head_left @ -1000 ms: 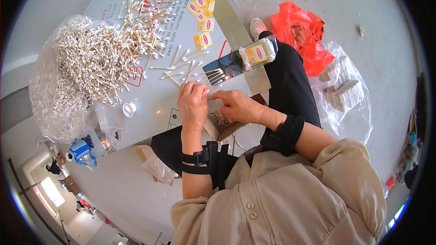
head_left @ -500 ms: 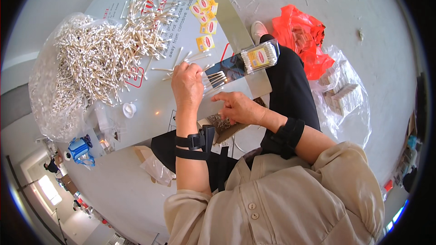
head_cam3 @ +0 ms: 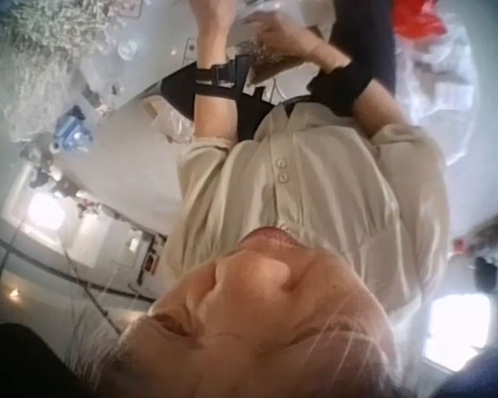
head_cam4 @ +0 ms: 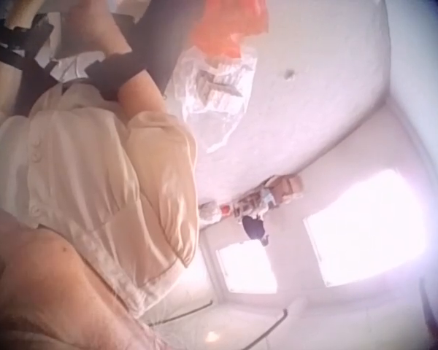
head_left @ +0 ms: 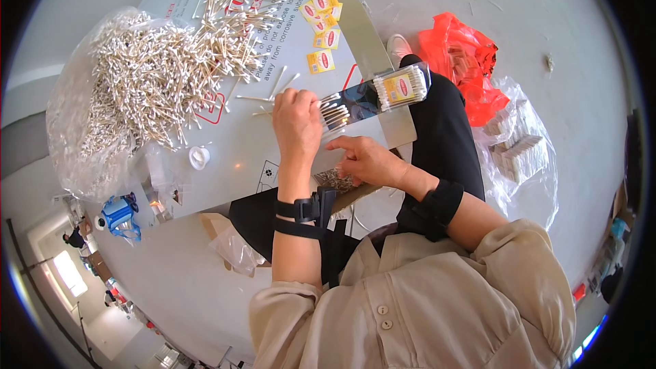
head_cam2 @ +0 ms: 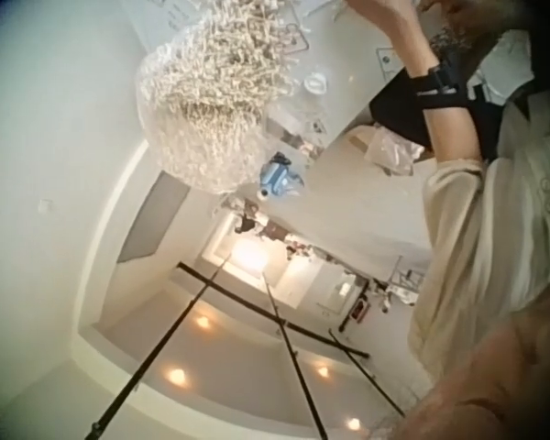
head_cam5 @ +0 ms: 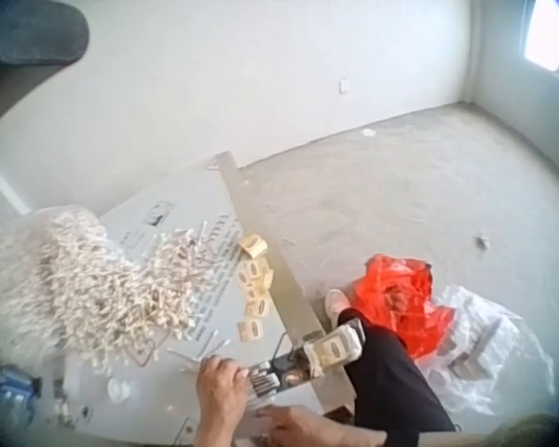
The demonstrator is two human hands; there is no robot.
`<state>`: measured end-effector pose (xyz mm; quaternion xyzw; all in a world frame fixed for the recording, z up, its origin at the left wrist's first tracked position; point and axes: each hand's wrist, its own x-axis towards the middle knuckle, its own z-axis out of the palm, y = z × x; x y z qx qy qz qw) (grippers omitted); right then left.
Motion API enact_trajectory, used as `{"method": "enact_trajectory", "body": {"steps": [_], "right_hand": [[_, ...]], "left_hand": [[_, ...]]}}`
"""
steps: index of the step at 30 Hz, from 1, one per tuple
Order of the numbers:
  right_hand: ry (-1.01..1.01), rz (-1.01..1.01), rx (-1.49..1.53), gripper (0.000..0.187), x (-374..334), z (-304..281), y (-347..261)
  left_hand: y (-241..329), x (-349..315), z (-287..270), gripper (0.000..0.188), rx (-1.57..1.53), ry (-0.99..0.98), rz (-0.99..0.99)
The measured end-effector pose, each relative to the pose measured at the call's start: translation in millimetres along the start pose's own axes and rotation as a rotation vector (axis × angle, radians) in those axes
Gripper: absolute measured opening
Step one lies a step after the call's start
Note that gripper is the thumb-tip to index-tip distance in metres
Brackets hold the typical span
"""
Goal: The person is manually aligning cotton swabs and packaging them into plastic sleeves with labels.
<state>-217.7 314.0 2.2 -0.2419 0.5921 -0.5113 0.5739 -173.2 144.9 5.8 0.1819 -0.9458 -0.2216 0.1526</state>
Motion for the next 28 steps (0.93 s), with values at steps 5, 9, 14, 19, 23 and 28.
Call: {"method": "enact_trajectory", "body": {"steps": [5,9,14,19,23,28], "right_hand": [[-0.009,0.064,-0.029,0.044,-2,-2,-8],[-0.014,0.074,-0.023,0.043,-1,-2,-10],[-0.014,0.076,-0.02,0.041,-1,-2,-7],[-0.01,0.057,-0.024,0.041,0,-2,-4],[-0.01,0.056,-0.034,0.041,0,-3,-5],[-0.014,0.055,-0.052,0.041,1,-3,-5]], "left_hand": [[-45,-21,-31,0.02,0.026,0.14,-0.22],[-76,-33,-54,0.025,-0.059,0.14,-0.449],[-54,-18,-57,0.024,0.129,0.019,-0.102],[-64,-26,-58,0.021,0.214,-0.1,-0.056],[-67,-31,-58,0.018,0.186,-0.1,-0.094],[-46,9,-48,0.016,0.135,-0.075,0.104]]}}
